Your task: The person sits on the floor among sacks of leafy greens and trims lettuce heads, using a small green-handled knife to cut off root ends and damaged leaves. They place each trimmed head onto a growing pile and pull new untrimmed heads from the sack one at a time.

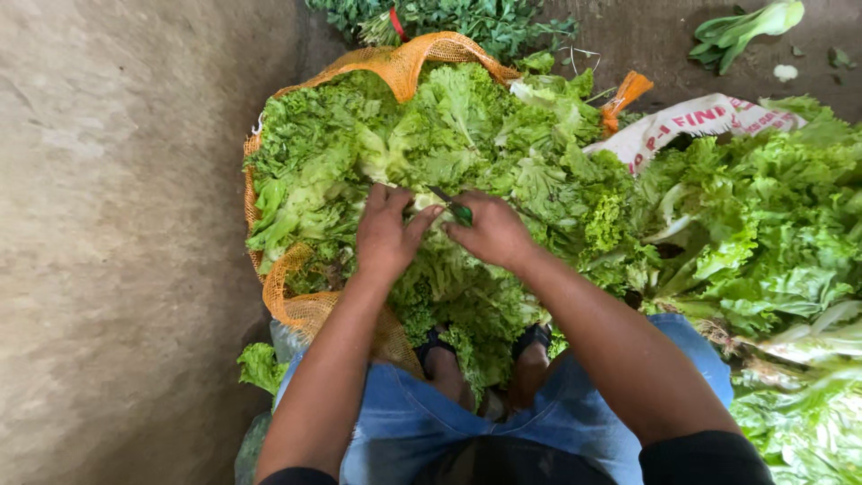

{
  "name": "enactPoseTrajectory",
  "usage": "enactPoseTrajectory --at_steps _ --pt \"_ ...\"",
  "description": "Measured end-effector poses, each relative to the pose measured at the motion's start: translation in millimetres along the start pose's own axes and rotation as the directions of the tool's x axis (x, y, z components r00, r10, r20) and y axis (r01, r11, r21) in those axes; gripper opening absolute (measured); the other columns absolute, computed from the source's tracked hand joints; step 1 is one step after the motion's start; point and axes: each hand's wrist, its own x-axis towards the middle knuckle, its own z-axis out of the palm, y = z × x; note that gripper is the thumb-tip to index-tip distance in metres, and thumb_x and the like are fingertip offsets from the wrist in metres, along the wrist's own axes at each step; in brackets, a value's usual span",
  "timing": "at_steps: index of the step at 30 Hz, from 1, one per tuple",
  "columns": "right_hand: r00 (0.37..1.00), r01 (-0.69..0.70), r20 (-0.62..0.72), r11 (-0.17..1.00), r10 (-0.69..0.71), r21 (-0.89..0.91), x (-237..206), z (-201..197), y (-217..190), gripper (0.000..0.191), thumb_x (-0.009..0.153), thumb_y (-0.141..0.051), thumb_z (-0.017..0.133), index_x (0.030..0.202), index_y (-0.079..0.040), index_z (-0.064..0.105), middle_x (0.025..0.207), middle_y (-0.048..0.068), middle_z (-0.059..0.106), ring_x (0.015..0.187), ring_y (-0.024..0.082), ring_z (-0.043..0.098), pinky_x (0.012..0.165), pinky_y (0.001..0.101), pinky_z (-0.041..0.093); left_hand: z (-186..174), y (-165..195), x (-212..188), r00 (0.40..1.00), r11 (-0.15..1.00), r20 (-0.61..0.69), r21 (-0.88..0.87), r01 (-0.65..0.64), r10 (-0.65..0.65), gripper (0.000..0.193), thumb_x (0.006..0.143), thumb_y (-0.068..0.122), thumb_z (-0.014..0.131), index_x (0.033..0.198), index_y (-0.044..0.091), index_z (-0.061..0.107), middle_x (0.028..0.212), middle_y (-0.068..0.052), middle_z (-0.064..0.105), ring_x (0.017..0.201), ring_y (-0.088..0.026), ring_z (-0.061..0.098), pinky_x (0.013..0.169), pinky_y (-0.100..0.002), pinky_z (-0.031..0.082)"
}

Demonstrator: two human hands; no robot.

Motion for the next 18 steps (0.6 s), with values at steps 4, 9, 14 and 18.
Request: enactPoseTrajectory --at_steps 4,9,14,18 --pt "0.941 -0.284 0.21 0.957 0.265 0.063 0 1 2 0.03 0.088 -0.032 0.073 0.109 -0.011 0.075 0.078 0.013 0.071 0.066 0.026 0.066 0.066 0.0412 0.055 -8 -13 -6 0.989 0.995 0.144 -0.1 -0.023 0.037 0.05 0.084 0.039 0.084 0.117 0.005 0.067 0.132 -0.017 0.061 0.121 -0.036 0.059 0.1 -0.046 0.048" --pt "0.919 -0.316 0.293 0.936 0.262 0.154 6 5 0 0.027 0.084 -0.032 0.077 0.099 -0.008 0.076 0.068 0.005 0.068 0.061 0.015 0.062 0.061 0.0344 0.051 -8 -36 -8 0.911 0.903 0.391 -0.331 0.273 -0.132 0.071 0.078 0.03 0.083 0.14 0.009 0.054 0.139 -0.014 0.063 0.129 -0.026 0.06 0.109 -0.039 0.046" --pt "0.914 -0.301 0.302 0.952 0.271 0.056 13 15 4 0.032 0.082 -0.033 0.078 0.105 -0.011 0.074 0.072 0.008 0.07 0.065 0.019 0.065 0.065 0.0362 0.052 -2 -55 -9 0.934 0.898 0.356 -0.414 0.152 0.006 0.071 0.078 0.025 0.087 0.14 0.007 0.058 0.139 -0.016 0.061 0.128 -0.029 0.059 0.109 -0.038 0.046" --pt "0.978 -0.082 0.198 0.992 0.062 0.093 16 22 5 0.028 0.083 -0.03 0.078 0.095 -0.005 0.071 0.09 0.012 0.068 0.08 0.025 0.068 0.073 0.0397 0.054 2 -62 -10 0.948 0.92 0.281 -0.39 -0.028 0.148 0.061 0.08 0.021 0.084 0.135 0.006 0.064 0.133 -0.013 0.064 0.125 -0.029 0.063 0.108 -0.037 0.049"
